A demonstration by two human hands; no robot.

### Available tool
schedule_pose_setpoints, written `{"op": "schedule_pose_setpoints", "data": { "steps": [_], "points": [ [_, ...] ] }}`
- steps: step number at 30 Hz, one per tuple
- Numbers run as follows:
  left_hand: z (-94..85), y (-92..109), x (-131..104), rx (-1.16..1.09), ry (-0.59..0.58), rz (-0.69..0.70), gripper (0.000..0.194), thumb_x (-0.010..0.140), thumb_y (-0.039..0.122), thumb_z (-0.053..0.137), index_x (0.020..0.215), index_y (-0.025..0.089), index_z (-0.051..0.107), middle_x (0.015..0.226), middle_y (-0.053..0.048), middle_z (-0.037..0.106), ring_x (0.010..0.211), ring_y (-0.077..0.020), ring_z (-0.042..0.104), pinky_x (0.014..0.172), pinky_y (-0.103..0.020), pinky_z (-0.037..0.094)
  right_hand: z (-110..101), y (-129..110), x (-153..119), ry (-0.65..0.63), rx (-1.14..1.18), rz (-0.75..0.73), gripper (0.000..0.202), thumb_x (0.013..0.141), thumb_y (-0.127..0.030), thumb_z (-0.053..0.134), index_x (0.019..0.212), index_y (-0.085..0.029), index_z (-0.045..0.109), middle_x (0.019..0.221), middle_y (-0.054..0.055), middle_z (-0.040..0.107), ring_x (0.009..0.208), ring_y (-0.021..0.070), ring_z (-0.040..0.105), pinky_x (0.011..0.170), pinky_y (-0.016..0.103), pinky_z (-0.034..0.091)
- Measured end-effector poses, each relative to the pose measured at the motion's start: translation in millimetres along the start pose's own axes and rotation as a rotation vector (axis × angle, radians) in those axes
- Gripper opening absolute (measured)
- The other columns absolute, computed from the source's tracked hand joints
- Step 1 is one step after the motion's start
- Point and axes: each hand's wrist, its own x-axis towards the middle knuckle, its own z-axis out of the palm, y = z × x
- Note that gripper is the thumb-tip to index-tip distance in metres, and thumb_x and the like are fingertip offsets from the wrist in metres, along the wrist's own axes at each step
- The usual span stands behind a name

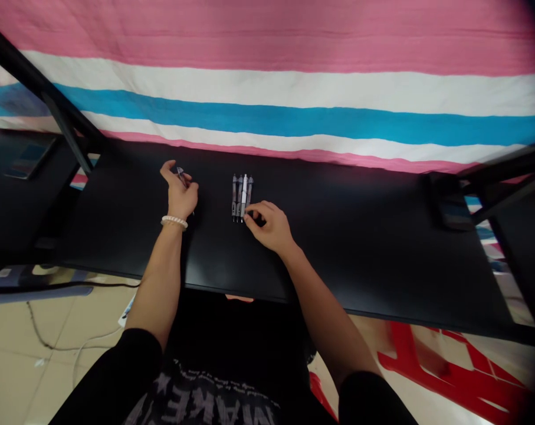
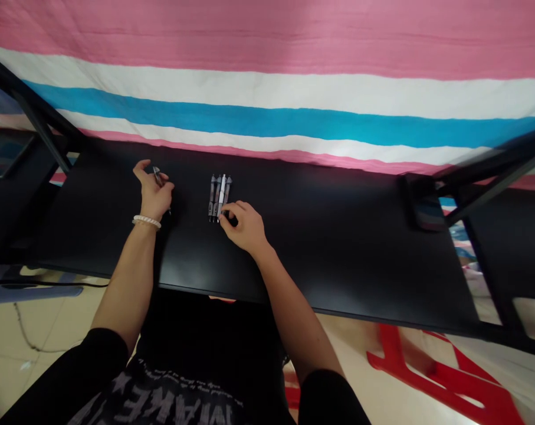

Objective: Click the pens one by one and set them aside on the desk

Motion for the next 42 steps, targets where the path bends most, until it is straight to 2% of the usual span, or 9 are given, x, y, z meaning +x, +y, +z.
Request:
{"op": "schedule_pose_setpoints", "data": {
  "steps": [3,6,12,16,24,28,34,38,42],
  "points": [
    [-4.3,-13,0,0.366,-0.010,0.215,0.071,0.066,-0.007,0.060,0.131,0.018,0.051,0.121,-0.015,0.056,0.114,-0.0290,0.060,0.109,-0.046,0.045,1,1,-1,-0.048,-0.050,-0.027,0.013,0.089,-0.023,0.060,0.095,-0.022,0.072,0.075,0.001,0.059,0.074,0.0172,0.057,0.071,0.030,0.046],
    [-5.4,-18,0,0.532,0.024,0.258,0.058,0.067,-0.007,0.059,0.121,0.014,0.058,0.131,-0.020,0.048,0.130,-0.0352,0.049,0.118,-0.052,0.034,0,1,-2,-0.057,-0.048,-0.024,0.016,0.089,-0.019,0.056,0.093,-0.020,0.071,0.074,0.000,0.056,0.071,0.0161,0.056,0.069,0.029,0.044],
    [-1.1,-17,-1,0.581,0.090,0.329,0.040,0.072,0.004,0.068,0.110,0.014,0.061,0.134,-0.020,0.044,0.135,-0.0370,0.044,0.119,-0.056,0.031,-4,-2,-2,-0.089,-0.121,-0.018,0.008,0.087,-0.023,0.061,0.090,-0.018,0.066,0.076,0.001,0.055,0.073,0.0172,0.055,0.068,0.029,0.042],
    [1.2,-14,-3,0.512,0.146,0.411,0.034,0.074,0.005,0.067,0.105,0.016,0.061,0.130,-0.017,0.046,0.131,-0.0340,0.048,0.118,-0.054,0.033,-7,1,-2,-0.087,-0.165,0.039,0.016,0.086,-0.018,0.057,0.098,-0.017,0.068,0.078,0.002,0.058,0.066,0.0157,0.052,0.064,0.029,0.040],
    [11.7,-5,-11,0.308,0.048,0.575,0.017,0.080,0.008,0.064,0.094,0.016,0.063,0.111,-0.012,0.057,0.108,-0.0257,0.062,0.101,-0.044,0.052,-3,18,3,0.163,0.055,0.181,0.015,0.084,-0.020,0.059,0.092,-0.020,0.072,0.069,-0.001,0.059,0.057,0.0127,0.053,0.064,0.029,0.049],
    [25.7,-6,-19,0.000,-0.077,0.416,0.011,0.087,0.021,0.068,0.095,0.017,0.063,0.095,-0.008,0.068,0.090,-0.0196,0.071,0.087,-0.037,0.058,1,19,4,0.262,0.250,0.277,0.011,0.086,-0.027,0.061,0.092,-0.021,0.069,0.070,-0.001,0.062,0.059,0.0132,0.058,0.059,0.028,0.051],
    [52.0,-5,-38,-0.462,-0.377,0.003,0.048,0.081,0.047,0.080,0.115,0.020,0.060,0.109,-0.012,0.075,0.095,-0.0222,0.076,0.084,-0.037,0.062,2,9,2,0.193,0.620,0.247,0.022,0.085,-0.039,0.073,0.097,-0.022,0.067,0.077,-0.001,0.065,0.062,0.0124,0.062,0.056,0.027,0.054],
    [54.5,1,-44,-0.568,-0.455,-0.078,0.045,0.081,0.048,0.080,0.112,0.020,0.062,0.106,-0.011,0.077,0.096,-0.0225,0.076,0.087,-0.039,0.063,2,2,1,0.124,0.660,0.181,0.022,0.082,-0.040,0.079,0.094,-0.022,0.072,0.077,-0.001,0.066,0.067,0.0112,0.062,0.062,0.026,0.055],
    [52.8,7,-48,-0.655,-0.483,-0.127,0.036,0.081,0.040,0.083,0.105,0.020,0.065,0.100,-0.008,0.078,0.095,-0.0214,0.077,0.089,-0.039,0.062,3,1,2,0.088,0.757,0.272,0.037,0.084,-0.051,0.076,0.106,-0.022,0.072,0.074,-0.001,0.069,0.058,0.0101,0.062,0.051,0.023,0.053]
  ]
}}
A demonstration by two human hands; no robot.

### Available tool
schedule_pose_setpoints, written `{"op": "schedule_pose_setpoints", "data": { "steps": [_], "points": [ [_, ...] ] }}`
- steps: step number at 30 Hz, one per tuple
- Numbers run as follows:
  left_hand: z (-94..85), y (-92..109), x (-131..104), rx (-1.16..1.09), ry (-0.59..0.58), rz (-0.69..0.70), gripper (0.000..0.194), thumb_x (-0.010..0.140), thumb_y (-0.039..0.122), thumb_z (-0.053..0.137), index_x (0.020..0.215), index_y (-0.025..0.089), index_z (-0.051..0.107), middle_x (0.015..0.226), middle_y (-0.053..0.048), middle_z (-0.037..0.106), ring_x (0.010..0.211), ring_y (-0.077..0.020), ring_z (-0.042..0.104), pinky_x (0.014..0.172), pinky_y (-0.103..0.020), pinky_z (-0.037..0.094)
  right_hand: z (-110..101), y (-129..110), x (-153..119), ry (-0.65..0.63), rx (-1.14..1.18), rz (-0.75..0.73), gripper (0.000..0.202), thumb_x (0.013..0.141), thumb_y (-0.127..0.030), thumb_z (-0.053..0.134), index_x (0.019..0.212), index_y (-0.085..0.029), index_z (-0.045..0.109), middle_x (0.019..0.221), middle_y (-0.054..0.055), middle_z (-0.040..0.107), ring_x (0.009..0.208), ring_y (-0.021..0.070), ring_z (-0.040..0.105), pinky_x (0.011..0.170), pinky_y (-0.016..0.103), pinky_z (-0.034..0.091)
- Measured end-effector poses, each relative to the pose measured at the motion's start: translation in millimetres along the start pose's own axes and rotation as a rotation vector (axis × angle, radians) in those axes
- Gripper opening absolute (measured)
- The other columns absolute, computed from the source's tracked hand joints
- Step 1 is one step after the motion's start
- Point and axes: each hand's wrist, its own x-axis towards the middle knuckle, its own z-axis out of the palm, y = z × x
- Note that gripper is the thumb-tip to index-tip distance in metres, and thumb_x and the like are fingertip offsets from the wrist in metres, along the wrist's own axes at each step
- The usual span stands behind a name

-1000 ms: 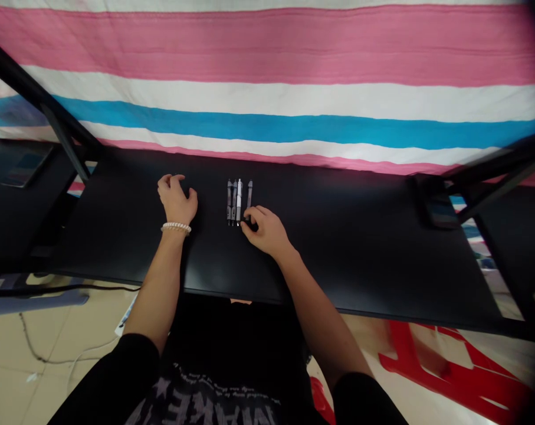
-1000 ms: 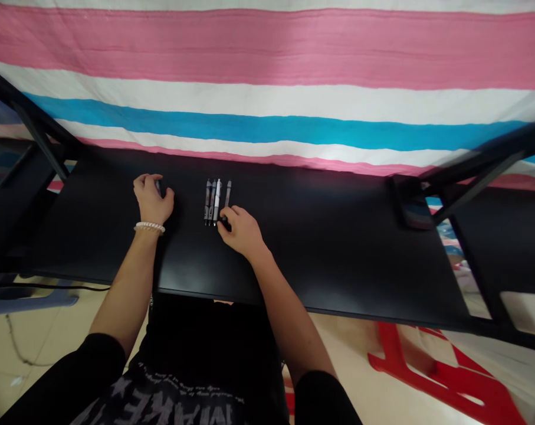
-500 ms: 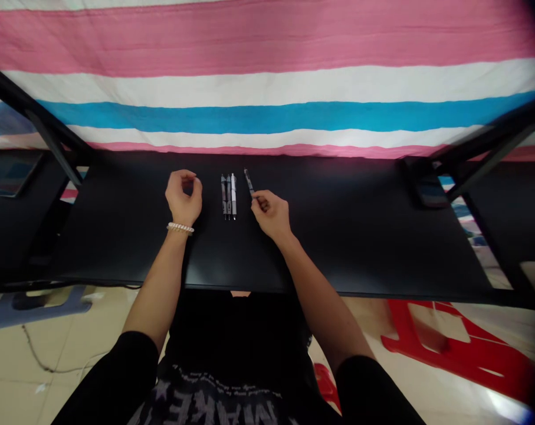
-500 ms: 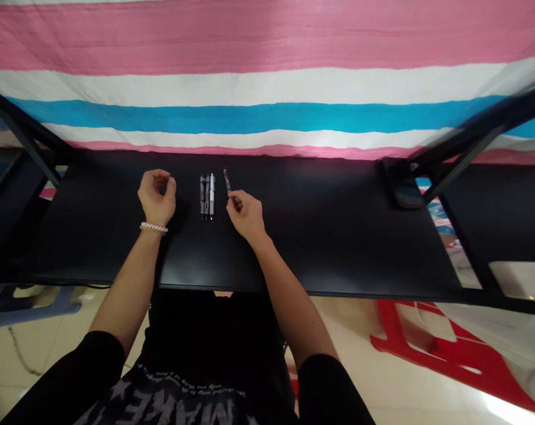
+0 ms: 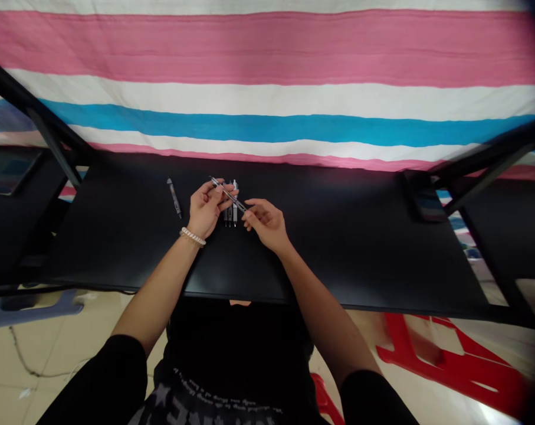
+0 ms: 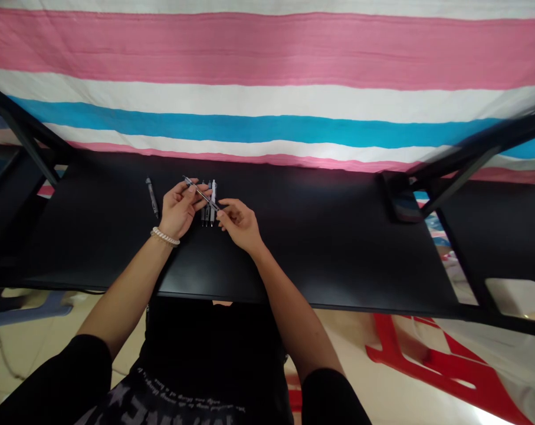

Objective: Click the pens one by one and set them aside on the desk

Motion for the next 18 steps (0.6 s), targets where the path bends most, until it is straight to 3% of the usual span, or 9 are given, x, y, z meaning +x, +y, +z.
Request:
{"op": "schedule_pose_setpoints", "data": {
  "steps": [4,7,12,16,18],
  "points": [
    [8.8,1,-4,-0.055,0.049,-0.008,0.031,0.080,0.040,0.083,0.095,0.018,0.067,0.092,-0.007,0.078,0.093,-0.0224,0.077,0.092,-0.041,0.061,2,1,-1,0.038,0.006,0.070,0.043,0.086,-0.057,0.071,0.106,-0.019,0.076,0.070,0.001,0.072,0.051,0.0122,0.064,0.045,0.025,0.055],
    [13.1,0,-6,-0.041,0.113,-0.016,0.032,0.079,0.042,0.083,0.088,0.016,0.067,0.088,-0.008,0.078,0.095,-0.0243,0.078,0.093,-0.041,0.061,4,2,-4,0.148,-0.112,-0.027,0.034,0.088,-0.051,0.070,0.106,-0.022,0.079,0.075,0.001,0.075,0.056,0.0139,0.068,0.054,0.031,0.062],
    [11.8,-4,-8,-0.055,0.155,-0.032,0.029,0.080,0.039,0.083,0.088,0.016,0.068,0.092,-0.009,0.079,0.093,-0.0216,0.078,0.092,-0.037,0.061,5,3,-8,0.204,-0.385,-0.261,0.022,0.096,-0.034,0.061,0.107,-0.030,0.079,0.091,0.002,0.078,0.071,0.0165,0.073,0.074,0.038,0.066],
    [10.7,-6,-7,-0.082,0.178,-0.060,0.025,0.082,0.036,0.082,0.086,0.016,0.068,0.091,-0.007,0.078,0.091,-0.0203,0.078,0.092,-0.037,0.061,4,-2,-8,0.252,-0.438,-0.340,0.019,0.096,-0.031,0.062,0.098,-0.030,0.081,0.103,0.004,0.078,0.088,0.0201,0.075,0.087,0.040,0.065],
    [10.8,-6,-7,-0.097,0.166,-0.064,0.024,0.083,0.035,0.081,0.087,0.016,0.068,0.092,-0.007,0.078,0.091,-0.0203,0.077,0.091,-0.037,0.062,5,-5,-8,0.241,-0.385,-0.308,0.016,0.092,-0.034,0.069,0.103,-0.028,0.080,0.105,0.005,0.077,0.092,0.0210,0.075,0.087,0.040,0.065]
  ]
}}
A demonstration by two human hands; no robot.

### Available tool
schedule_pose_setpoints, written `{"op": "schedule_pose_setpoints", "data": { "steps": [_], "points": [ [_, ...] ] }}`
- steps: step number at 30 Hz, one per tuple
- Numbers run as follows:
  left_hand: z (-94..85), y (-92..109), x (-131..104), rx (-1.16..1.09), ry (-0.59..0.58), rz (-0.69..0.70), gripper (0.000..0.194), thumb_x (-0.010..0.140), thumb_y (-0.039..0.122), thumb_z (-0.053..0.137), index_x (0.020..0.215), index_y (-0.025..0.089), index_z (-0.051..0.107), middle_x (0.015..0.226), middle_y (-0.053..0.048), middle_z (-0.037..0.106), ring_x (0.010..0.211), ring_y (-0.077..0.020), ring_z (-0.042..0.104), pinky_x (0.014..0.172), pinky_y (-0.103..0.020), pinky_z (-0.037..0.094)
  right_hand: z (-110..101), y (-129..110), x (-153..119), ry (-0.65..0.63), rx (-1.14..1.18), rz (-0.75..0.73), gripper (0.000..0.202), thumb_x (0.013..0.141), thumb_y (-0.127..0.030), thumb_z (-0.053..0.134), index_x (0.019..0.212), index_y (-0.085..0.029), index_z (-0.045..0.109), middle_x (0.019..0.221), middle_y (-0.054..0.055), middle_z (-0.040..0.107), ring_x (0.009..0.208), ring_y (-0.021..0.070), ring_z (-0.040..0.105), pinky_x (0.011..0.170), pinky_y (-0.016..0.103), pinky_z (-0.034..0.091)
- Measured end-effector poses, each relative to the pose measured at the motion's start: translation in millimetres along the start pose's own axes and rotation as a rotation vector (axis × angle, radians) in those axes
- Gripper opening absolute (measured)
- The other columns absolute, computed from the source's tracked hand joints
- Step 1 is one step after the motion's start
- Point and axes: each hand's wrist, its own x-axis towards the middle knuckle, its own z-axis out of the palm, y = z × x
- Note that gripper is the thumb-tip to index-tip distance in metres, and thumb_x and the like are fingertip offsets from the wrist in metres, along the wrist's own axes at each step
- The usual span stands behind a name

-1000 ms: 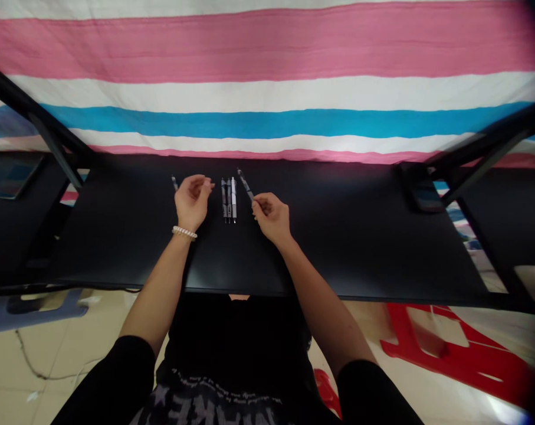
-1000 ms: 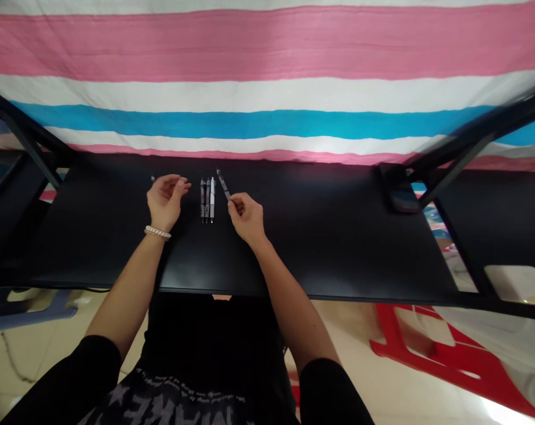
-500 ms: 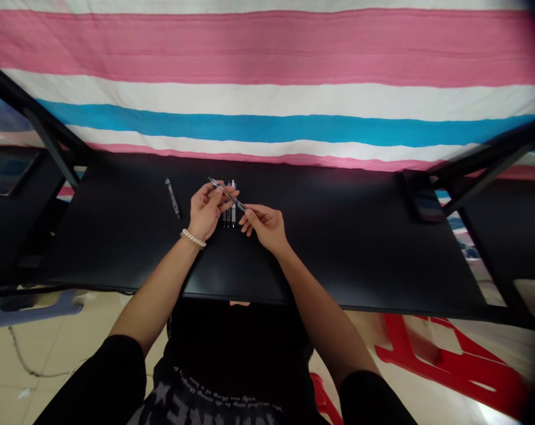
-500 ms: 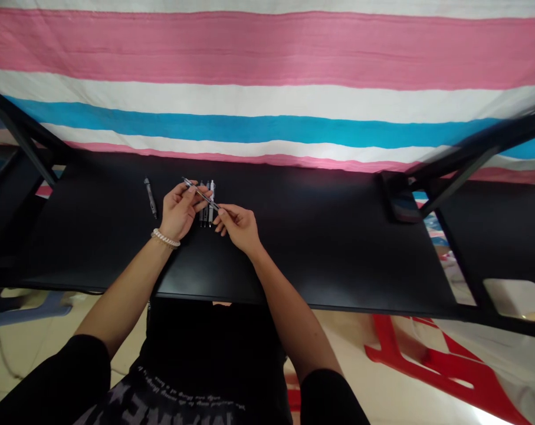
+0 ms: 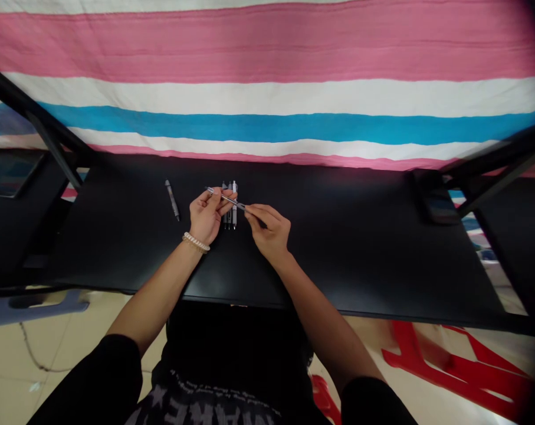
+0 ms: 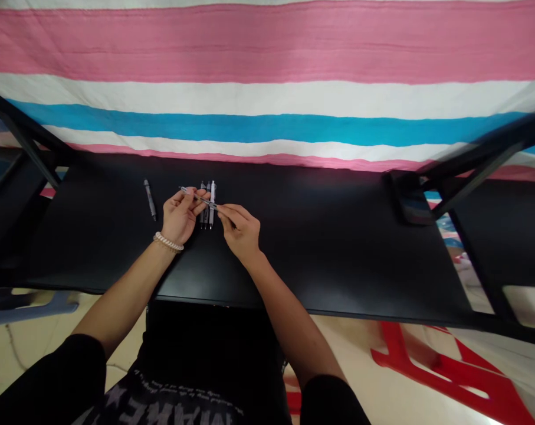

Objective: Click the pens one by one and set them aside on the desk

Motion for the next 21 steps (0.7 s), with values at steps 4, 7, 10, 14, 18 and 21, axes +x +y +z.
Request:
{"op": "schedule_pose_setpoints", "data": {
  "steps": [4,7,10,14,18,21],
  "points": [
    [0.7,1.5,0.5,-0.008,-0.019,-0.006,0.022,0.083,0.034,0.081,0.088,0.017,0.069,0.091,-0.006,0.078,0.088,-0.0194,0.077,0.088,-0.035,0.062,0.2,-3.6,2.9,-0.037,0.108,0.189,0.020,0.093,-0.038,0.068,0.103,-0.025,0.078,0.088,0.004,0.075,0.072,0.0175,0.073,0.070,0.036,0.066],
    [0.4,2.3,1.9,-0.006,-0.014,-0.007,0.021,0.084,0.034,0.080,0.088,0.017,0.068,0.090,-0.005,0.077,0.089,-0.0194,0.077,0.090,-0.036,0.062,0.4,-1.7,5.1,-0.043,0.112,0.140,0.012,0.087,-0.035,0.075,0.095,-0.027,0.078,0.102,0.005,0.075,0.092,0.0203,0.073,0.084,0.040,0.064],
    [-0.8,3.2,4.3,-0.023,-0.014,0.002,0.019,0.085,0.032,0.079,0.088,0.017,0.068,0.091,-0.006,0.077,0.088,-0.0188,0.077,0.090,-0.037,0.061,1.3,0.3,6.4,-0.053,0.195,0.221,0.022,0.088,-0.037,0.073,0.107,-0.027,0.075,0.098,0.005,0.074,0.085,0.0189,0.073,0.076,0.037,0.064],
    [-2.3,4.2,5.6,-0.010,-0.004,0.003,0.019,0.086,0.033,0.079,0.089,0.018,0.067,0.091,-0.005,0.076,0.089,-0.0192,0.077,0.093,-0.038,0.060,2.9,0.6,7.1,-0.033,0.189,0.209,0.013,0.083,-0.039,0.078,0.086,-0.026,0.077,0.108,0.006,0.072,0.095,0.0206,0.071,0.085,0.040,0.063],
    [-2.7,3.1,4.8,-0.006,-0.018,-0.006,0.023,0.084,0.035,0.080,0.090,0.018,0.067,0.092,-0.005,0.076,0.090,-0.0190,0.077,0.093,-0.037,0.060,5.0,1.1,6.0,-0.046,0.260,0.313,0.027,0.085,-0.045,0.075,0.104,-0.025,0.076,0.090,0.004,0.073,0.075,0.0169,0.071,0.068,0.034,0.064],
    [-5.0,1.9,7.2,-0.014,-0.005,0.007,0.025,0.082,0.036,0.082,0.089,0.018,0.067,0.091,-0.005,0.077,0.089,-0.0195,0.077,0.092,-0.037,0.060,3.6,-1.4,4.8,-0.002,0.215,0.258,0.019,0.088,-0.041,0.072,0.095,-0.024,0.077,0.086,0.003,0.072,0.070,0.0160,0.069,0.065,0.034,0.062]
  ]
}}
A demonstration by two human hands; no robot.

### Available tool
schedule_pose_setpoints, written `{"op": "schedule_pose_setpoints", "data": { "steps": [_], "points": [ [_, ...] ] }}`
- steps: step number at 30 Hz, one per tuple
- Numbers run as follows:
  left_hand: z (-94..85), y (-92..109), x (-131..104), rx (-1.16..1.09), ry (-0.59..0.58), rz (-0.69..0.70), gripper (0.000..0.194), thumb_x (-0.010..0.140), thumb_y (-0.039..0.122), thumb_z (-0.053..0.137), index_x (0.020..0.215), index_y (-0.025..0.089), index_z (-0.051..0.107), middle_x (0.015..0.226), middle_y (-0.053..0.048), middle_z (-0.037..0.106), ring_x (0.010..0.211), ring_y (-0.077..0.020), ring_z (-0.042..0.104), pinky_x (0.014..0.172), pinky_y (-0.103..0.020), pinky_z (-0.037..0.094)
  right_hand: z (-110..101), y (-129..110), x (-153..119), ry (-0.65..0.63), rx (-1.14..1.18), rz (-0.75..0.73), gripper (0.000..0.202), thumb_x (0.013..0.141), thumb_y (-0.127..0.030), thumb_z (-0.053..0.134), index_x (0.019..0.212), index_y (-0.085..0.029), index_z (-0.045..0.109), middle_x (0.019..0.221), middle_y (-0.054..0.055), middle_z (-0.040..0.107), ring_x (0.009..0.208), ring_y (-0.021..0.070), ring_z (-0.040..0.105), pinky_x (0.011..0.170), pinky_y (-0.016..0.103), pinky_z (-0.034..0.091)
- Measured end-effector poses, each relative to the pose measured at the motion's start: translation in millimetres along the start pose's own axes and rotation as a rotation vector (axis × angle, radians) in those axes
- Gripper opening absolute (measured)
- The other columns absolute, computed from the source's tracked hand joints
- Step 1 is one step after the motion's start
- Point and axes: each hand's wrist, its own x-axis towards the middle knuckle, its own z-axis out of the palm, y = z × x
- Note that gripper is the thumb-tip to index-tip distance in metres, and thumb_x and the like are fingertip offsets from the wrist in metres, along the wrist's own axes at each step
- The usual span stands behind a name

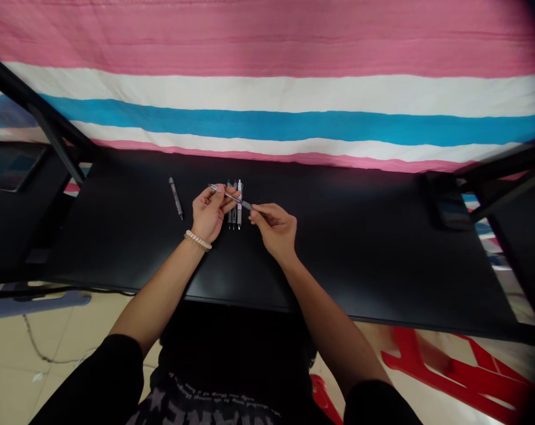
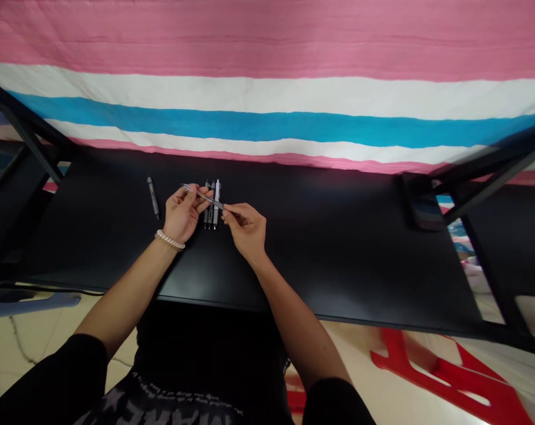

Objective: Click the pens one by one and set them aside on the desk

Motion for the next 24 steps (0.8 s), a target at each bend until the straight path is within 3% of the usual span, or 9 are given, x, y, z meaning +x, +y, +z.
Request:
{"op": "schedule_pose_setpoints", "data": {
  "steps": [3,6,10,13,17,21,24],
  "points": [
    [-5.3,0,5,-0.015,0.079,0.042,0.025,0.082,0.036,0.082,0.088,0.018,0.066,0.090,-0.005,0.077,0.092,-0.0195,0.077,0.093,-0.037,0.060,-3,-6,-1,0.070,-0.129,-0.161,0.008,0.088,-0.033,0.073,0.089,-0.026,0.078,0.095,0.004,0.073,0.084,0.0187,0.071,0.075,0.036,0.062],
    [-9.2,0,8,0.005,0.136,0.064,0.024,0.084,0.037,0.080,0.087,0.019,0.065,0.092,-0.005,0.077,0.094,-0.0190,0.077,0.096,-0.037,0.058,-5,-10,-1,0.072,-0.224,-0.185,0.007,0.089,-0.030,0.071,0.089,-0.025,0.076,0.092,0.003,0.074,0.084,0.0189,0.071,0.074,0.036,0.062],
    [-5.1,-4,2,0.031,0.057,0.018,0.026,0.083,0.038,0.081,0.090,0.019,0.066,0.093,-0.006,0.077,0.090,-0.0193,0.077,0.094,-0.038,0.059,-2,-7,-3,0.062,-0.222,-0.180,0.009,0.088,-0.033,0.072,0.089,-0.025,0.076,0.092,0.003,0.076,0.083,0.0193,0.073,0.075,0.037,0.064],
    [0.0,-6,-3,0.026,0.011,-0.018,0.026,0.083,0.038,0.081,0.089,0.018,0.066,0.092,-0.005,0.077,0.088,-0.0188,0.077,0.092,-0.037,0.060,-1,-2,-4,0.066,-0.212,-0.138,0.014,0.087,-0.038,0.074,0.087,-0.025,0.077,0.088,0.004,0.077,0.079,0.0204,0.074,0.074,0.038,0.065],
    [1.7,-3,-3,0.006,-0.010,-0.024,0.027,0.081,0.037,0.083,0.088,0.018,0.067,0.091,-0.005,0.077,0.087,-0.0183,0.077,0.086,-0.033,0.062,0,2,-4,-0.014,-0.096,0.069,0.028,0.092,-0.049,0.067,0.093,-0.022,0.076,0.070,0.002,0.073,0.059,0.0162,0.071,0.057,0.030,0.063],
    [0.3,0,-1,0.011,0.031,-0.001,0.024,0.082,0.036,0.082,0.088,0.018,0.067,0.090,-0.005,0.078,0.087,-0.0178,0.077,0.087,-0.033,0.062,2,3,-4,-0.044,-0.057,0.019,0.032,0.085,-0.045,0.076,0.108,-0.023,0.074,0.089,0.003,0.076,0.073,0.0175,0.076,0.068,0.032,0.065],
    [-0.1,1,0,0.025,0.039,0.002,0.022,0.084,0.035,0.080,0.088,0.018,0.067,0.089,-0.005,0.077,0.086,-0.0179,0.077,0.089,-0.035,0.061,1,3,-5,-0.061,-0.087,0.052,0.026,0.090,-0.045,0.070,0.099,-0.021,0.076,0.078,0.002,0.074,0.060,0.0156,0.072,0.059,0.030,0.063]
  ]
}}
